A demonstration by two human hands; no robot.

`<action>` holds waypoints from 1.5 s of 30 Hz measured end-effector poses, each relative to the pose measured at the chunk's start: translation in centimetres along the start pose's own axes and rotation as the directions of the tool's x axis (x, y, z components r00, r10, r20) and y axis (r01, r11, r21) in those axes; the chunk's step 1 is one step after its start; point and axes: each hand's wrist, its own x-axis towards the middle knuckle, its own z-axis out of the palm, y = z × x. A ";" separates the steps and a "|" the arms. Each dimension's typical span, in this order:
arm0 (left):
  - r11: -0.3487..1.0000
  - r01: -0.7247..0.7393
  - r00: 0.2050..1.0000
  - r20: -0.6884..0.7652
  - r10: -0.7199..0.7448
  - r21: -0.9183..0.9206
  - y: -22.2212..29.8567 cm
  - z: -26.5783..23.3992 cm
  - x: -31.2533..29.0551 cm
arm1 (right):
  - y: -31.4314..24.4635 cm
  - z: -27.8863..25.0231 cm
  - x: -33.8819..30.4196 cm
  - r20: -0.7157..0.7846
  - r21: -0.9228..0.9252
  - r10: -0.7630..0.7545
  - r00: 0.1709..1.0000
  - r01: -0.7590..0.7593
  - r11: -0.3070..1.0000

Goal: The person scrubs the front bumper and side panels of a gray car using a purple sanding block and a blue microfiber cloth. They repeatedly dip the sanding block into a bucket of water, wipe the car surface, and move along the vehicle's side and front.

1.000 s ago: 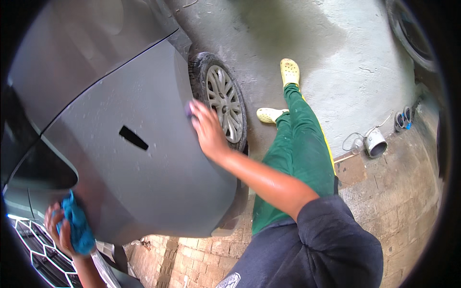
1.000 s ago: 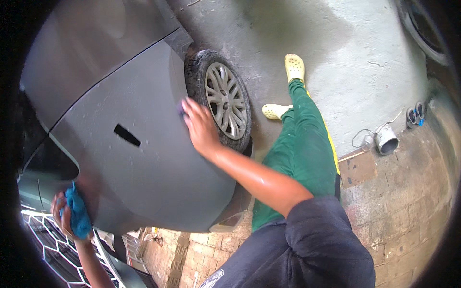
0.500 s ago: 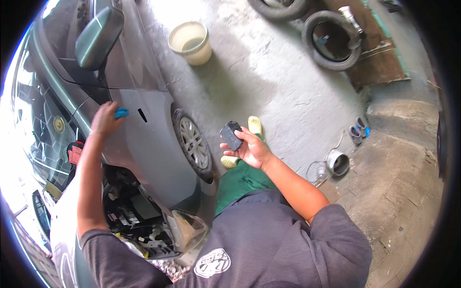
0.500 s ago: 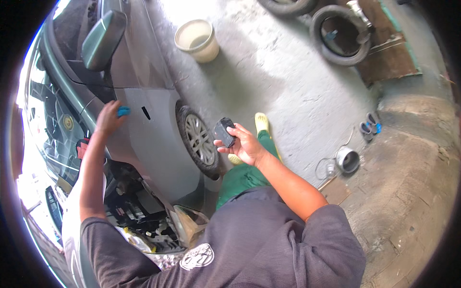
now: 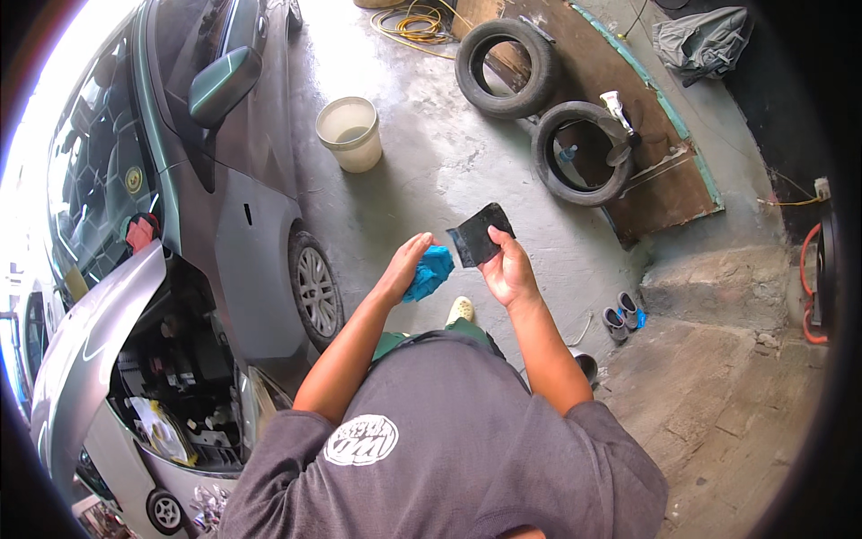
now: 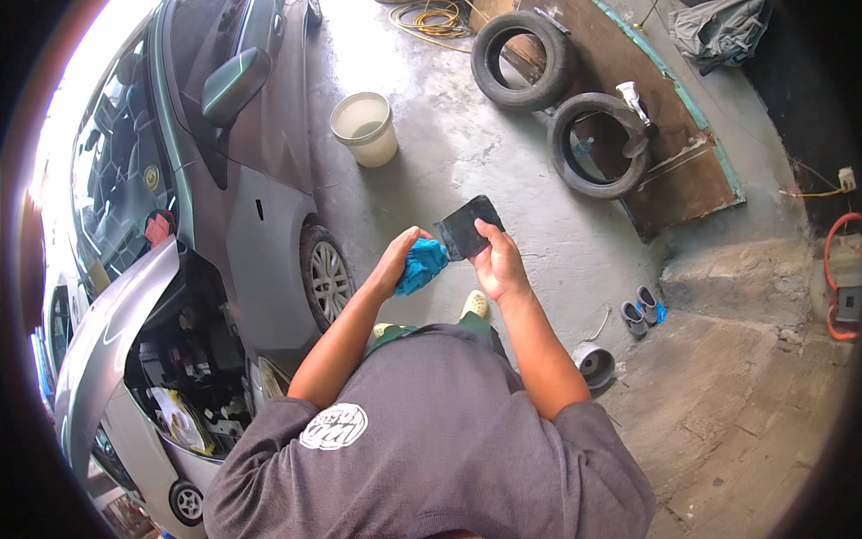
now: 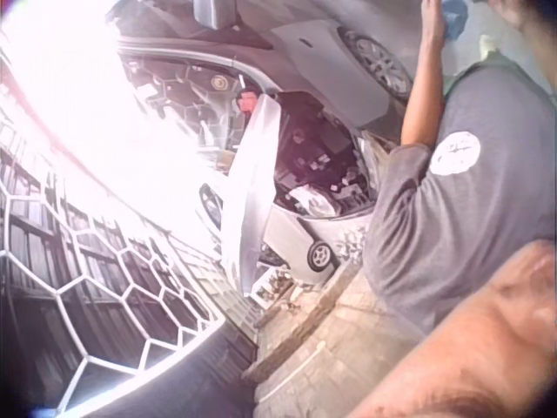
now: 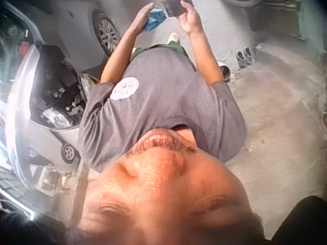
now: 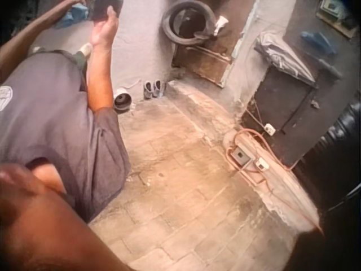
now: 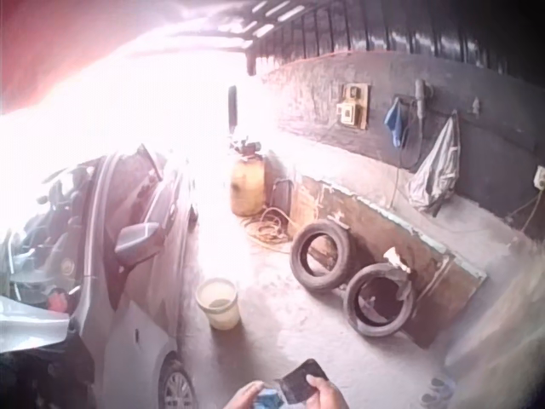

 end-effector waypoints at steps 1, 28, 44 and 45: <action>0.996 -0.069 0.997 0.025 0.068 0.047 -0.2 1.1 0.5 | -1.0 0.1 -0.3 0.029 -0.012 0.047 0.998 -0.047 0.999; 0.015 -0.303 0.619 0.185 0.763 0.953 8.6 8.6 4.6 | -10.9 -7.3 2.3 -0.091 -0.366 -0.185 0.979 0.140 0.920; 0.980 -0.149 0.965 -0.236 0.114 -0.134 10.0 -7.1 19.0 | -6.1 9.6 21.0 0.420 -0.875 -0.345 0.839 0.475 0.091; 0.979 -0.182 0.962 -0.224 0.158 -0.091 10.1 -8.4 19.7 | -5.6 10.4 22.3 0.449 -0.866 -0.348 0.823 0.496 0.057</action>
